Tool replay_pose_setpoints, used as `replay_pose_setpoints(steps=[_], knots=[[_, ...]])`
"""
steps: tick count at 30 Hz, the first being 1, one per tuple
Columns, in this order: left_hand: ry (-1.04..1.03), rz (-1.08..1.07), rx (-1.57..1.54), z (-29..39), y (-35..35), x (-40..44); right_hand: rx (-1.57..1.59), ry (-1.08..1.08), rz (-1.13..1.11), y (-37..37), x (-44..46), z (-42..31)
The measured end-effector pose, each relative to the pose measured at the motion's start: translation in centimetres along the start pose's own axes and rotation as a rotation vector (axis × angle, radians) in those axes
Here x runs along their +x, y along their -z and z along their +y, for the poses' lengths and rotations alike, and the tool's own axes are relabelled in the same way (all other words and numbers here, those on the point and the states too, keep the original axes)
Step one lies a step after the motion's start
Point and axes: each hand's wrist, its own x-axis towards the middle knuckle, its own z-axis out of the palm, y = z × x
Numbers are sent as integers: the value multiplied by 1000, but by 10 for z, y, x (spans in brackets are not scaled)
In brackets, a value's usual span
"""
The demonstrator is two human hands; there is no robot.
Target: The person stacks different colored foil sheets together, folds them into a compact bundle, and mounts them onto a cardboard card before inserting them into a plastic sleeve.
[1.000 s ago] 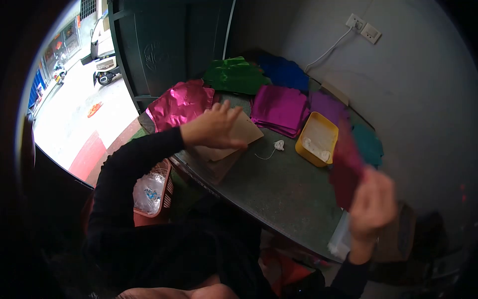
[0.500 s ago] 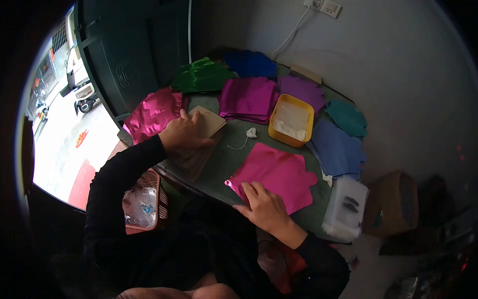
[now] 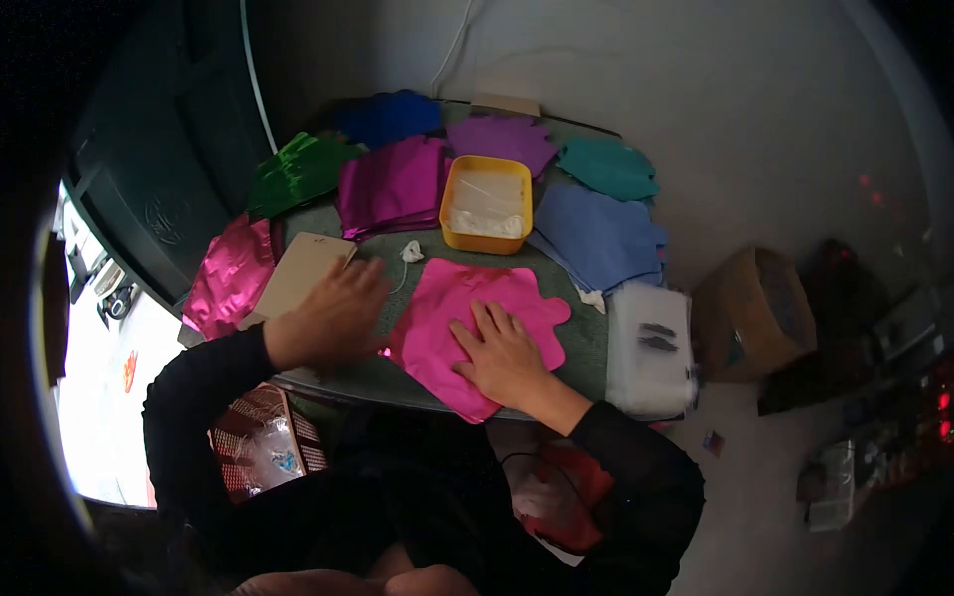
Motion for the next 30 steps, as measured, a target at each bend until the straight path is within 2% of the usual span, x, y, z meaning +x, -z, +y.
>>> replay_pose_setpoints(steps=[2,5,7,9,10,12,15,19,21,30], knots=[[-213,-64,-93,19,-3,15,-7,-23,7,0,4,-8],[-320,-137,-173,36,-16,34,65,13,2,6,4,-8],[-307,-157,-170,44,-18,40,66,-3,55,13,1,-1],[-299,-341,-109,46,-20,45,44,-24,208,26,-5,18],[-296,-336,-112,44,-22,46,45,-26,292,39,-7,27],[-330,-246,-123,41,-27,47,66,-99,317,51,-12,55],[-312,-296,-137,38,-23,55,-46,-232,347,57,-12,98],[-320,-281,-122,41,-23,64,-142,-302,342,45,4,147],[-331,-213,-116,43,-18,69,-189,-306,307,39,19,157],[-319,-176,-259,55,-10,102,-413,-279,155,5,66,173]])
